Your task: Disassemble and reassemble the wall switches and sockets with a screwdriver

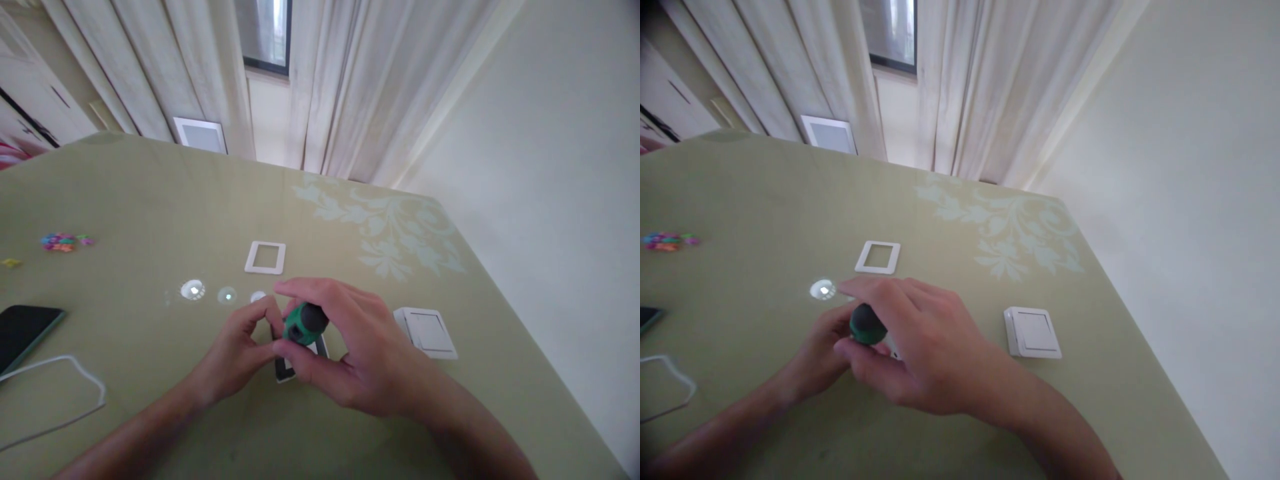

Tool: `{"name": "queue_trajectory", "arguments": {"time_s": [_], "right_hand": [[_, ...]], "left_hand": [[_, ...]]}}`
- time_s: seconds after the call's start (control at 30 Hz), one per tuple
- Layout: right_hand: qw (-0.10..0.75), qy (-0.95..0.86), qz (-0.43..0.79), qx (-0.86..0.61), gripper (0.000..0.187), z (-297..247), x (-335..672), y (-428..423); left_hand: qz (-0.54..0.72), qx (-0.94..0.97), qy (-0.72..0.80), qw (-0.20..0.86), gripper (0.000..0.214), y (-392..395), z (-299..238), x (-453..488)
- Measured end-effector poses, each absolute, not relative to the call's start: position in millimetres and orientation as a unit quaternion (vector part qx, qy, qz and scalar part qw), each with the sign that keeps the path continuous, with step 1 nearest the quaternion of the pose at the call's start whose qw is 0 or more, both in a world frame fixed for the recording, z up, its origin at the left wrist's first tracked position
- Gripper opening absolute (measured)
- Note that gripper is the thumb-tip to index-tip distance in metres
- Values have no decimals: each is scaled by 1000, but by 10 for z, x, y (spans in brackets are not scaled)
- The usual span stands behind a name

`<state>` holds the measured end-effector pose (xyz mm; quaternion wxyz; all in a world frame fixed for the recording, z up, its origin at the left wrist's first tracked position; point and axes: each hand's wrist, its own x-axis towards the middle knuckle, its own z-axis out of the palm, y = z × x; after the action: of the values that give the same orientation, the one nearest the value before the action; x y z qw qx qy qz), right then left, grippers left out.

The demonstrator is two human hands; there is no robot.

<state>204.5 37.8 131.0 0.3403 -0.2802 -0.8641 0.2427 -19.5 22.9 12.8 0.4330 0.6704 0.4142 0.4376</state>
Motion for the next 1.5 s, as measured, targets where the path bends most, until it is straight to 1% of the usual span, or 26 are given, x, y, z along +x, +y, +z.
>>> {"name": "queue_trajectory", "arguments": {"time_s": [0.07, 0.1, 0.2, 0.23, 0.3, 0.37, 0.5, 0.6, 0.73, 0.87, 1.1, 1.27, 1.5], "right_hand": [[358, -864, 218, -280, 43, 1318, 2069, 388], [370, -860, 204, -286, 42, 1332, 2090, 396], [404, -843, 165, -313, 39, 1398, 2180, 427], [412, -839, 151, -321, 38, 1422, 2211, 440], [420, -834, 123, -336, 38, 1460, 2262, 465], [415, -834, 108, -348, 37, 1480, 2288, 486], [378, -847, 112, -355, 34, 1477, 2281, 500], [349, -856, 125, -360, 35, 1460, 2270, 494], [335, -865, 137, -346, 37, 1444, 2274, 491], [324, -875, 144, -330, 38, 1429, 2271, 495], [314, -876, 163, -327, 39, 1410, 2244, 472], [314, -877, 168, -323, 39, 1407, 2238, 477], [305, -878, 170, -327, 39, 1406, 2239, 465]], "left_hand": [[404, 699, 439, 394, 34, 203, 145, -203], [373, 729, 446, 360, 39, 188, 154, -208], [268, 821, 440, 247, 72, 140, 159, -213], [245, 839, 433, 221, 76, 124, 152, -210], [219, 855, 425, 202, 75, 97, 137, -202], [205, 857, 420, 217, 75, 80, 135, -202], [185, 836, 422, 298, 83, 72, 164, -235], [178, 818, 423, 347, 80, 75, 172, -256], [189, 806, 410, 384, 78, 75, 167, -241], [197, 800, 413, 388, 73, 92, 174, -232], [214, 800, 414, 378, 70, 142, 191, -266], [216, 799, 416, 377, 78, 146, 212, -264], [210, 802, 413, 377, 77, 148, 196, -268]]}}
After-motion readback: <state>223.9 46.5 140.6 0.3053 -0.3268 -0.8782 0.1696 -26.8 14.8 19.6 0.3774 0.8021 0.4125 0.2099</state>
